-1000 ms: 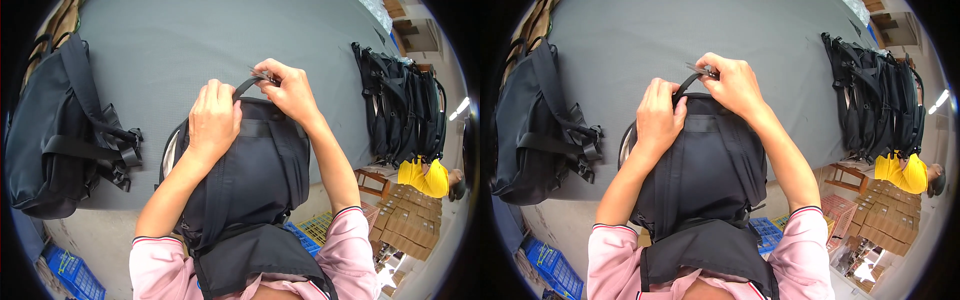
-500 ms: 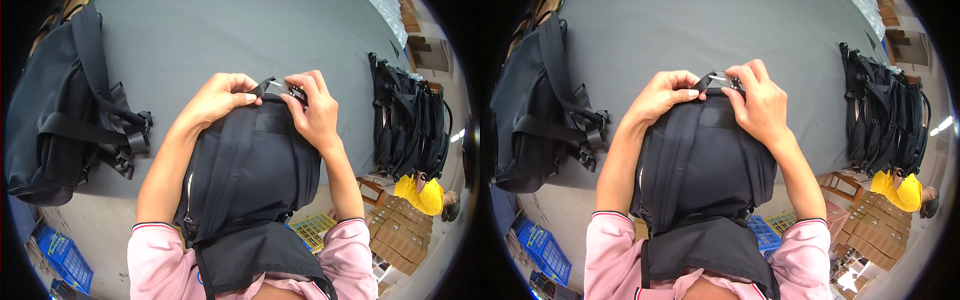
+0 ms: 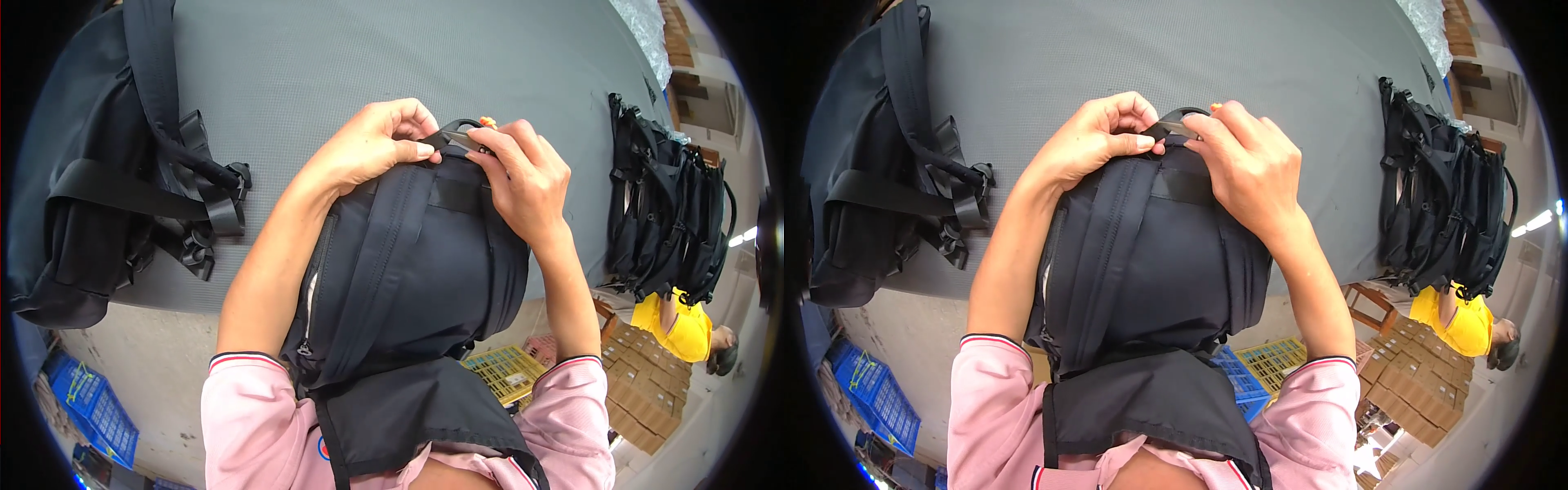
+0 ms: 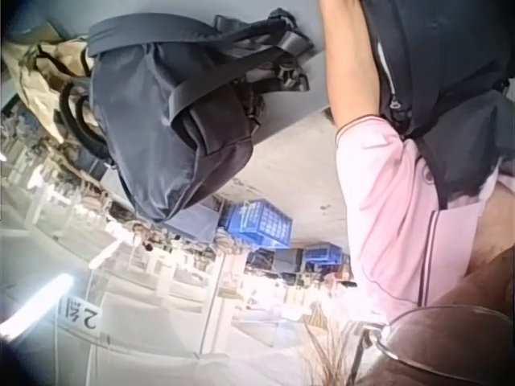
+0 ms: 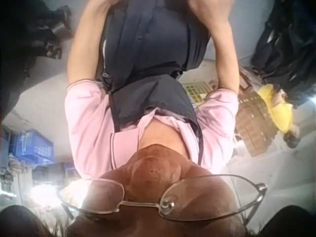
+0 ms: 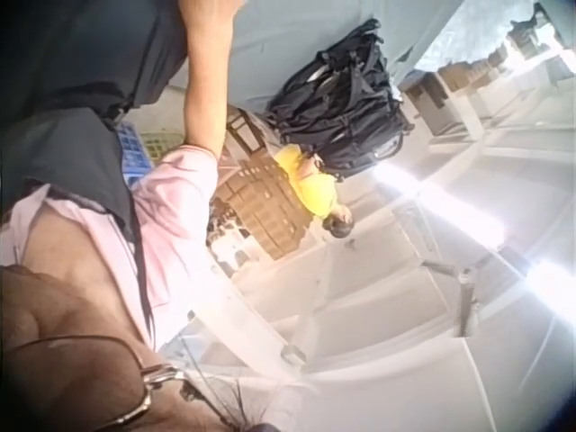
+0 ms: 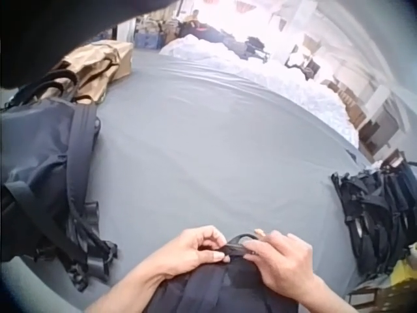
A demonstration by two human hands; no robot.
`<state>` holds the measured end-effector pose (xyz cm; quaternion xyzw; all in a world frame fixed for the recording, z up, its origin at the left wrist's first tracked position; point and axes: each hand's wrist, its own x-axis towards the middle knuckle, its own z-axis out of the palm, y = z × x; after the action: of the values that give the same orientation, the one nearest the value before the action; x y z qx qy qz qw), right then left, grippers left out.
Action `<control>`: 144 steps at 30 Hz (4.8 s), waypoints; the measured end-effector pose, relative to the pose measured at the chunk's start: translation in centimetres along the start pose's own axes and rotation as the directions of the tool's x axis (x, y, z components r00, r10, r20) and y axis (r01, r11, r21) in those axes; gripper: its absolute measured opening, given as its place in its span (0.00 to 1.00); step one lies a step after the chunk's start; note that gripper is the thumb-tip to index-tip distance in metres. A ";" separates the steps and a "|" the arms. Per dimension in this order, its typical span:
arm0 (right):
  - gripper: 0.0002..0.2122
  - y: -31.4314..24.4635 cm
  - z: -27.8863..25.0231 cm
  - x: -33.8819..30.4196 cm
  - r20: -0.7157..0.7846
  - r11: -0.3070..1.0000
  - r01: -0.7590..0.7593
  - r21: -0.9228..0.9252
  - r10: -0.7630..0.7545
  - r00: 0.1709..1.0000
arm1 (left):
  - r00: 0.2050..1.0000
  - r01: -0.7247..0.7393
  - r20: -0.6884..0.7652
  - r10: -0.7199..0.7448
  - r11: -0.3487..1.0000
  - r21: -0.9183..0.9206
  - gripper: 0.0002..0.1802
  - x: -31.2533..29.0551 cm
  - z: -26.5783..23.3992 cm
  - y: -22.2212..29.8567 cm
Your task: Inspecting and adjusting straps on finished backpacks using thread nippers.
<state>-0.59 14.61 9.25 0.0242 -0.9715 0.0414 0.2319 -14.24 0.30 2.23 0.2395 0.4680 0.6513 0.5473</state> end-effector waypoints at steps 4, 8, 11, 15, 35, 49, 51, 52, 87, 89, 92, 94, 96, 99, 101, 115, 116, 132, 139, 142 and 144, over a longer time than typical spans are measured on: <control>0.10 -0.6 0.1 0.1 0.071 0.999 -0.027 0.022 0.026 0.997 | 1.000 0.015 -0.001 -0.015 1.000 -0.002 0.06 0.0 -0.1 -0.1; 0.11 -0.5 0.1 0.0 0.059 0.960 -0.246 0.130 0.241 0.969 | 1.000 0.020 -0.022 -0.020 1.000 0.020 0.06 0.1 0.2 0.1; 0.10 -0.9 0.6 0.8 0.195 0.842 -0.424 0.334 0.378 0.905 | 0.992 -0.065 -0.091 0.085 0.977 0.201 0.06 0.0 0.5 -0.4; 0.10 -0.7 0.2 1.5 0.326 0.840 -0.496 0.219 0.416 0.849 | 0.845 -0.196 -0.193 0.498 0.625 0.756 0.09 -0.5 3.0 -0.9; 0.12 -3.8 -1.3 -0.3 0.135 0.965 -0.229 -0.130 0.246 0.960 | 0.986 -0.169 -0.006 0.169 0.985 0.025 0.17 -0.7 -0.4 -0.8; 0.15 -2.7 -6.3 -9.0 0.252 0.553 -0.823 0.127 0.785 0.566 | 0.991 -0.125 -0.041 0.129 0.988 0.090 0.15 -0.8 -0.1 -0.6; 0.16 -4.0 -5.7 -11.1 0.328 0.459 -0.853 0.249 0.789 0.520 | 0.942 -0.277 -0.152 0.300 0.948 0.158 0.12 -1.2 0.5 -0.9; 0.15 -4.4 -5.6 -11.8 0.334 0.455 -0.858 0.237 0.791 0.512 | 0.920 -0.287 -0.209 0.331 0.934 0.215 0.11 -1.5 0.7 -0.7; 0.21 -6.4 -4.7 -14.6 0.249 0.561 -0.755 0.340 0.720 0.648 | 0.752 0.281 -0.238 0.615 0.028 0.959 0.41 -10.5 6.7 -2.7; 0.21 -6.1 -4.7 -14.6 0.255 0.545 -0.760 0.353 0.726 0.639 | 0.780 0.233 -0.215 0.588 0.046 0.971 0.33 -9.9 6.5 -1.8; 0.21 -6.1 -4.9 -14.6 0.270 0.520 -0.763 0.384 0.727 0.631 | 0.818 0.205 -0.240 0.522 0.125 0.971 0.23 -8.4 6.1 -0.5; 0.21 -6.4 -5.2 -14.5 0.278 0.510 -0.762 0.400 0.725 0.631 | 0.784 0.203 -0.256 0.565 0.156 0.967 0.24 -7.1 5.8 -0.2; 0.21 -6.8 -5.7 -14.2 0.322 0.462 -0.778 0.425 0.727 0.607 | 0.790 0.221 -0.286 0.543 0.183 0.958 0.24 -6.5 5.9 -0.6; 0.19 -6.7 -5.7 -15.0 0.310 0.496 -0.766 0.408 0.714 0.628 | 0.794 0.171 -0.243 0.558 0.179 0.969 0.22 -6.9 6.1 -2.1; 0.17 -6.5 -5.9 -15.0 0.206 0.524 -0.735 0.431 0.735 0.646 | 0.791 0.132 -0.269 0.550 0.276 0.952 0.21 -8.2 6.7 -2.5; 0.08 -3.8 -0.1 -2.0 0.222 0.845 -0.333 0.419 0.260 0.940 | 0.714 0.036 -0.270 0.646 0.351 0.936 0.18 -9.2 8.5 -3.3; 0.07 -3.2 0.4 -2.1 0.284 0.812 -0.379 0.444 0.274 0.919 | 0.719 0.011 -0.245 0.651 0.342 0.940 0.17 -9.5 8.6 -3.2; 0.09 -0.3 -0.6 -0.8 0.741 0.452 -0.772 0.448 0.296 0.603 | 0.854 -0.019 -0.203 0.480 0.418 0.908 0.20 -9.5 7.5 -2.1; 0.08 0.6 -1.4 -0.7 0.792 0.153 -0.836 0.527 0.268 0.548 | 0.877 -0.063 -0.204 0.434 0.526 0.848 0.29 -8.8 8.0 1.7; 0.08 0.9 -1.5 -1.0 0.828 0.058 -0.853 0.519 0.214 0.518 | 0.867 -0.071 -0.159 0.472 0.433 0.899 0.33 -8.8 8.4 1.3; 0.07 1.3 -1.1 -1.4 0.837 0.021 -0.856 0.516 0.203 0.509 | 0.861 -0.100 -0.119 0.494 0.394 0.914 0.35 -9.0 8.5 0.4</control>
<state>1.07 16.04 9.54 -0.2329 -0.6885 0.6687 -0.1569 -4.88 -5.13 8.19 0.4408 0.7787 0.4320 0.1127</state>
